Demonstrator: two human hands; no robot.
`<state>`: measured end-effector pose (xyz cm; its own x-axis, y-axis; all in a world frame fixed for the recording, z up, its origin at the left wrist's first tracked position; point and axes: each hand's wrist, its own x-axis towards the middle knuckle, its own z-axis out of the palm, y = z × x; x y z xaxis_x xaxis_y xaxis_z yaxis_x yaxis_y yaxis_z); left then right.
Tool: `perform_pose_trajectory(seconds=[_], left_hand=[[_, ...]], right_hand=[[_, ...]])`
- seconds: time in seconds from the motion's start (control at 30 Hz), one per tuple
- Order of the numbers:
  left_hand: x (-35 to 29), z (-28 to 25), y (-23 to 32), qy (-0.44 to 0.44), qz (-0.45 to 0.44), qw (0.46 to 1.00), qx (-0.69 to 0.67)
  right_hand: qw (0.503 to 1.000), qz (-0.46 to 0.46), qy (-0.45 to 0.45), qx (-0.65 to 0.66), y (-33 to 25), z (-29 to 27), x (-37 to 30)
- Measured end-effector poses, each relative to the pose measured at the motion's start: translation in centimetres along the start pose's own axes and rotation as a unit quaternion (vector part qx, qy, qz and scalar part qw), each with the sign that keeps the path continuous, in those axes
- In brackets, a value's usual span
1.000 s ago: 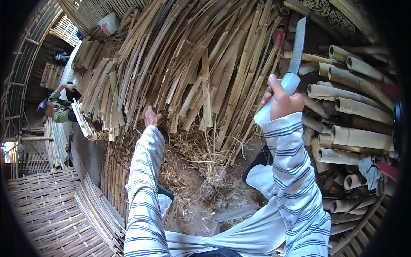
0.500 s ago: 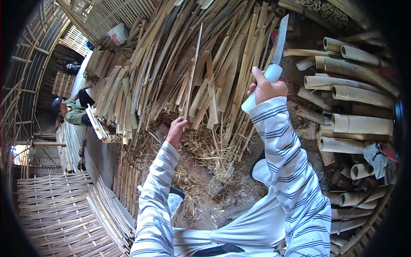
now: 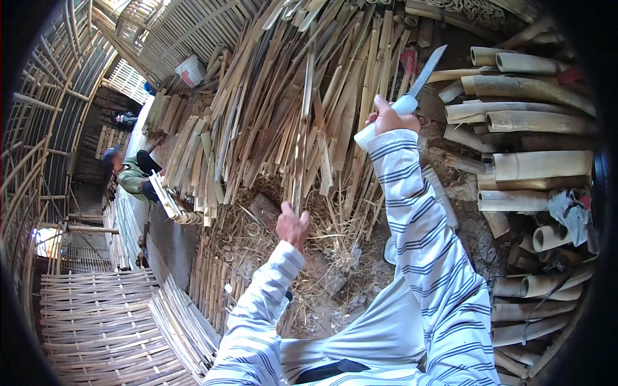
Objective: The person is using a knife to strip or shave long pieces of bamboo.
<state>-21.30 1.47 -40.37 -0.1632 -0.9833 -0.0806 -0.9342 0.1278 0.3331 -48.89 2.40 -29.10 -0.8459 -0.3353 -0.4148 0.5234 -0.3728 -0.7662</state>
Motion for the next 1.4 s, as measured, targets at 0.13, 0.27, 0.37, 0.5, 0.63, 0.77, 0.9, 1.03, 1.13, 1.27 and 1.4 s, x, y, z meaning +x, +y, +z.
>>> perform_pose_trajectory(seconds=[0.13,0.27,0.37,0.5,0.63,0.77,0.9,1.03,1.13,1.27,1.4], left_hand=[[-6.2,-2.5,-6.5,0.075,-0.027,0.995,0.067],[-11.8,-7.4,-12.3,0.124,-0.033,0.984,0.12],[-15.5,-11.6,-15.2,0.123,-0.013,0.983,0.138],[-19.5,-16.0,-17.6,0.132,0.005,0.981,0.141],[-22.4,-18.7,-18.8,0.134,0.001,0.979,0.152],[-26.5,-21.8,-21.3,0.154,-0.032,0.978,0.139],[-30.6,-27.0,-23.3,0.171,-0.046,0.963,0.205],[-33.6,-35.6,-21.0,0.183,-0.063,0.95,0.244],[-35.4,-42.0,-19.9,0.206,-0.02,0.946,0.249],[-36.2,-47.8,-17.3,0.184,0.003,0.937,0.297],[-37.6,-53.0,-15.6,0.137,0.007,0.947,0.289]], right_hand=[[1.0,0.025,0.007,-0.005,-0.7,-0.4,0.0],[0.999,0.03,0.014,-0.018,-1.0,-1.3,0.7],[0.998,0.051,0.007,-0.025,-1.2,-1.4,0.4],[0.999,0.047,-0.013,-0.023,0.3,-1.6,1.5],[0.994,0.076,-0.071,0.031,1.9,-3.3,5.1],[0.982,0.122,-0.144,-0.032,2.3,-3.8,4.8],[0.977,0.114,-0.158,-0.091,3.4,-4.2,5.0],[0.989,0.088,-0.091,-0.076,5.1,-3.7,4.1],[0.985,0.094,-0.097,-0.108,5.8,-3.3,3.1],[0.978,0.098,-0.122,-0.14,9.4,-2.4,10.1],[0.98,0.099,-0.119,-0.127,8.8,-1.2,0.5]])
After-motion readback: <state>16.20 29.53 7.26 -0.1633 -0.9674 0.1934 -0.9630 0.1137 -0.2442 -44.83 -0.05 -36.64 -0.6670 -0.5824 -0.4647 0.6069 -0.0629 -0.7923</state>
